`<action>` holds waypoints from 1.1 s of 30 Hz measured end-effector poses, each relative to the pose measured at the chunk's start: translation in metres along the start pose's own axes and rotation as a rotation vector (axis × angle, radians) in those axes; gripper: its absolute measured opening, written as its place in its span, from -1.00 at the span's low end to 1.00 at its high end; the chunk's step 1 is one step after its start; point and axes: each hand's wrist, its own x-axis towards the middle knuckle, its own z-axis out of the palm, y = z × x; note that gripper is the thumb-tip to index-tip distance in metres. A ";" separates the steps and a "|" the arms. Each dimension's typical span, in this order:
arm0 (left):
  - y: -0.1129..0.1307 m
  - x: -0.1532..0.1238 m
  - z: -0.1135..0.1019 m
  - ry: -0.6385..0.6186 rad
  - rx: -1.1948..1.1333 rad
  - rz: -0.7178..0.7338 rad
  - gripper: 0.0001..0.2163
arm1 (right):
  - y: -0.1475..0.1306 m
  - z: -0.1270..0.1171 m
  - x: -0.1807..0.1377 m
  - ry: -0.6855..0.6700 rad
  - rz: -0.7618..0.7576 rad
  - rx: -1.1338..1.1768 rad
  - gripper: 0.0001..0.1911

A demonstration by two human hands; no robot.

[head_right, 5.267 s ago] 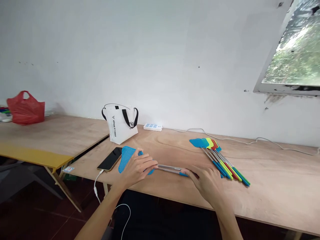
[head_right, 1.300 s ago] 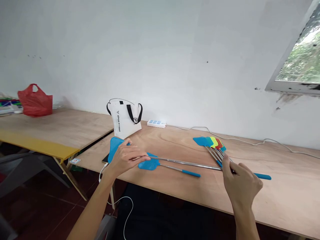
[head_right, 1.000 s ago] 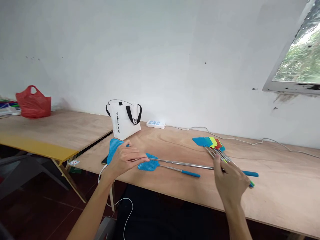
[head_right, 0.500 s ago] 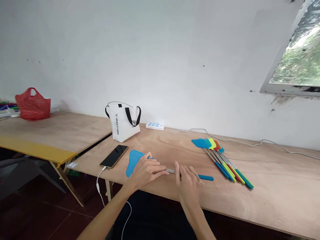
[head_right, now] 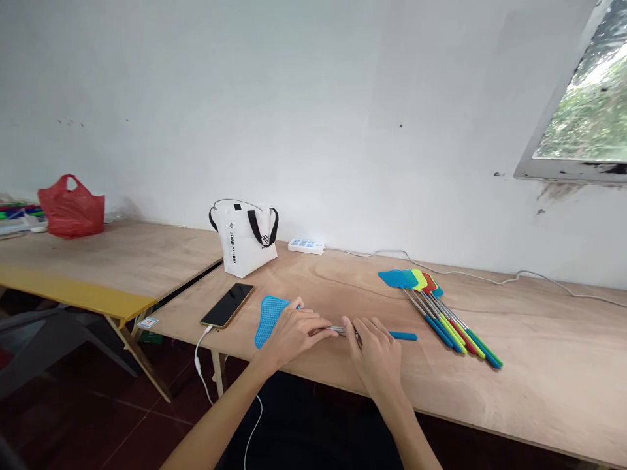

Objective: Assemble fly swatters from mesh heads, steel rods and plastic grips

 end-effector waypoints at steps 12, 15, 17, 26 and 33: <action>-0.049 -0.009 -0.012 -0.173 -0.039 -0.139 -0.91 | 0.074 0.021 0.003 -0.380 0.145 0.140 -0.62; -0.054 -0.010 0.002 -0.142 -0.043 -0.196 -0.90 | 0.081 0.031 -0.001 -0.340 0.157 0.013 -0.64; -0.059 -0.012 0.014 -0.113 -0.060 -0.277 -0.87 | 0.083 0.040 -0.006 -0.278 0.137 -0.049 -0.66; -0.079 -0.022 0.026 -0.200 -0.231 -0.349 -0.81 | 0.080 0.063 -0.014 -0.239 -0.047 -0.093 -0.68; -0.064 -0.021 0.024 -0.345 -0.158 -0.303 -0.78 | 0.068 0.057 -0.010 -0.371 -0.105 0.002 -0.76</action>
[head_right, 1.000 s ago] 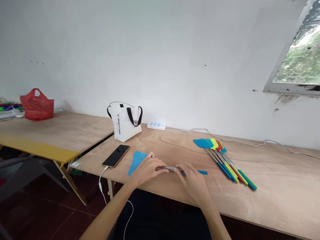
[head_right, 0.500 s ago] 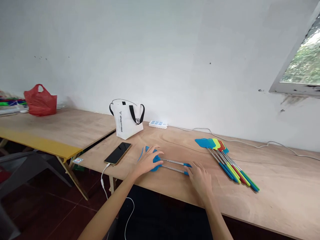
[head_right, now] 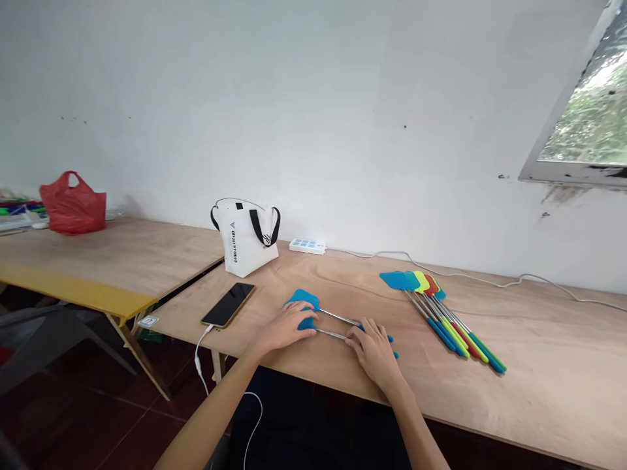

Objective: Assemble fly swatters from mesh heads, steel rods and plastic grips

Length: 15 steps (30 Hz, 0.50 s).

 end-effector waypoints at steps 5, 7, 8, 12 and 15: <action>0.021 -0.005 -0.010 0.028 0.021 0.082 -0.76 | -0.004 -0.023 0.001 -0.056 -0.070 0.130 -0.80; 0.030 -0.008 -0.016 0.035 0.035 0.131 -0.84 | -0.007 -0.033 0.000 -0.051 -0.067 0.152 -0.79; 0.035 -0.009 -0.019 0.037 0.043 0.153 -0.85 | -0.009 -0.037 -0.001 -0.035 -0.057 0.153 -0.78; 0.050 -0.012 -0.029 0.106 0.094 0.217 -0.79 | -0.021 -0.050 -0.004 0.074 -0.019 0.127 -0.74; 0.057 -0.013 -0.034 0.199 0.150 0.265 -0.79 | -0.033 -0.053 -0.006 0.166 -0.044 0.049 -0.68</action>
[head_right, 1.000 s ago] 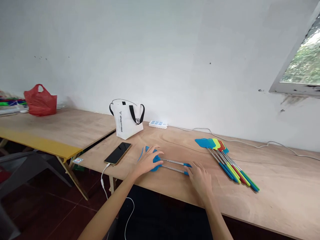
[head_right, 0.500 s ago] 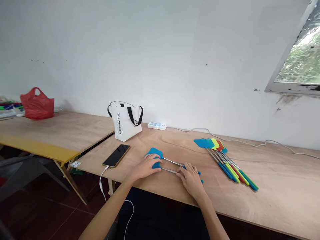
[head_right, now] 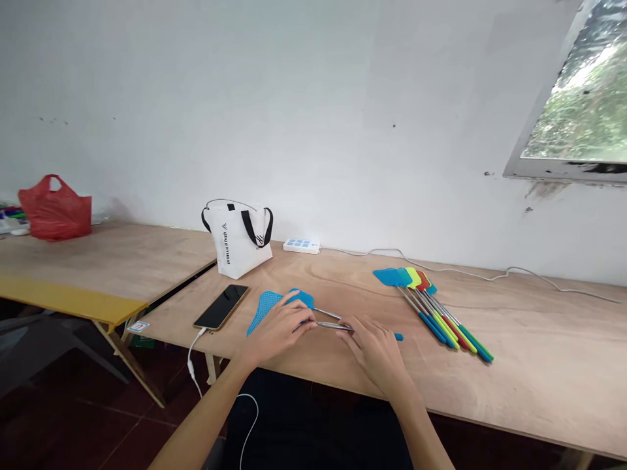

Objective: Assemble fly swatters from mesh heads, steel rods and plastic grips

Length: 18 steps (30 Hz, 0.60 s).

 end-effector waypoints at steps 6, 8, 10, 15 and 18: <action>-0.009 -0.002 -0.012 0.029 0.062 0.125 -0.74 | 0.002 -0.006 -0.003 0.110 -0.102 -0.134 -0.59; -0.022 -0.007 -0.022 0.048 0.078 0.136 -0.72 | 0.020 -0.016 -0.005 0.122 -0.115 -0.111 -0.57; -0.036 -0.014 -0.033 0.083 0.084 0.089 -0.72 | 0.046 -0.029 -0.008 0.119 -0.095 -0.087 -0.55; -0.046 -0.021 -0.047 0.112 0.096 0.013 -0.76 | 0.095 -0.053 -0.017 0.084 0.038 -0.101 -0.47; -0.038 -0.021 -0.048 0.121 0.098 -0.002 -0.76 | 0.097 -0.059 -0.021 0.122 0.093 -0.144 -0.45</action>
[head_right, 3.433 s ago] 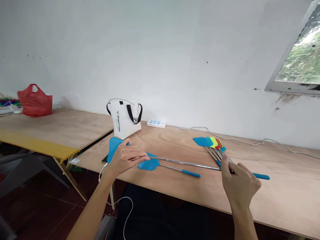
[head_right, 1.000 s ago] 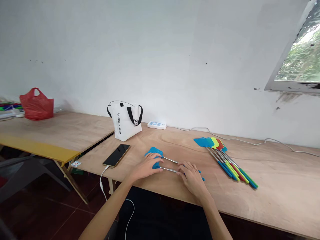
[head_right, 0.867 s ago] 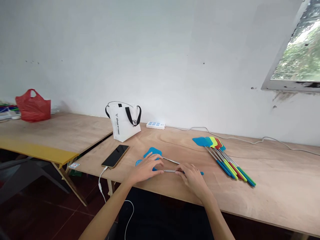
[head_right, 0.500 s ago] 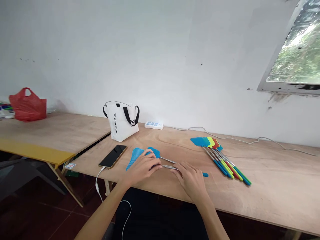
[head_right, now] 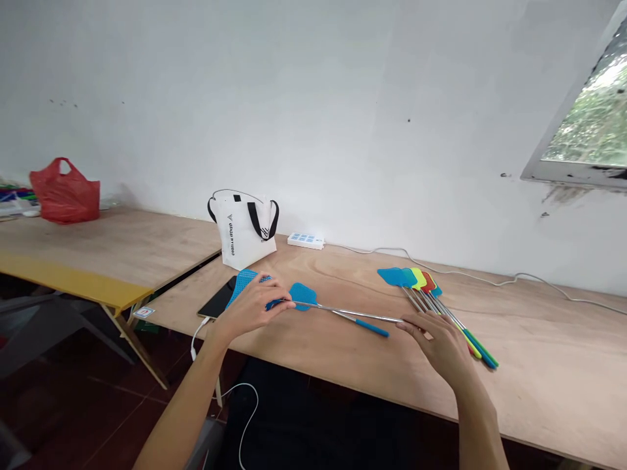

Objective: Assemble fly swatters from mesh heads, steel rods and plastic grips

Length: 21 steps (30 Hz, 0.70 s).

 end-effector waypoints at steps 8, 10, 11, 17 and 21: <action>0.010 -0.002 -0.012 0.127 0.077 0.019 -0.66 | -0.020 -0.023 -0.001 0.030 0.121 -0.076 -0.38; 0.012 -0.002 -0.013 0.119 0.080 0.061 -0.69 | -0.023 -0.029 -0.002 0.008 0.117 -0.081 -0.38; 0.014 -0.001 -0.012 0.116 0.081 0.082 -0.71 | -0.027 -0.031 -0.003 0.006 0.111 -0.084 -0.38; 0.039 0.008 0.002 0.127 0.105 0.197 -0.73 | -0.071 -0.025 0.001 -0.073 -0.013 -0.088 -0.35; 0.049 0.010 0.005 0.142 0.105 0.193 -0.72 | -0.097 -0.013 0.006 -0.027 -0.029 -0.087 -0.36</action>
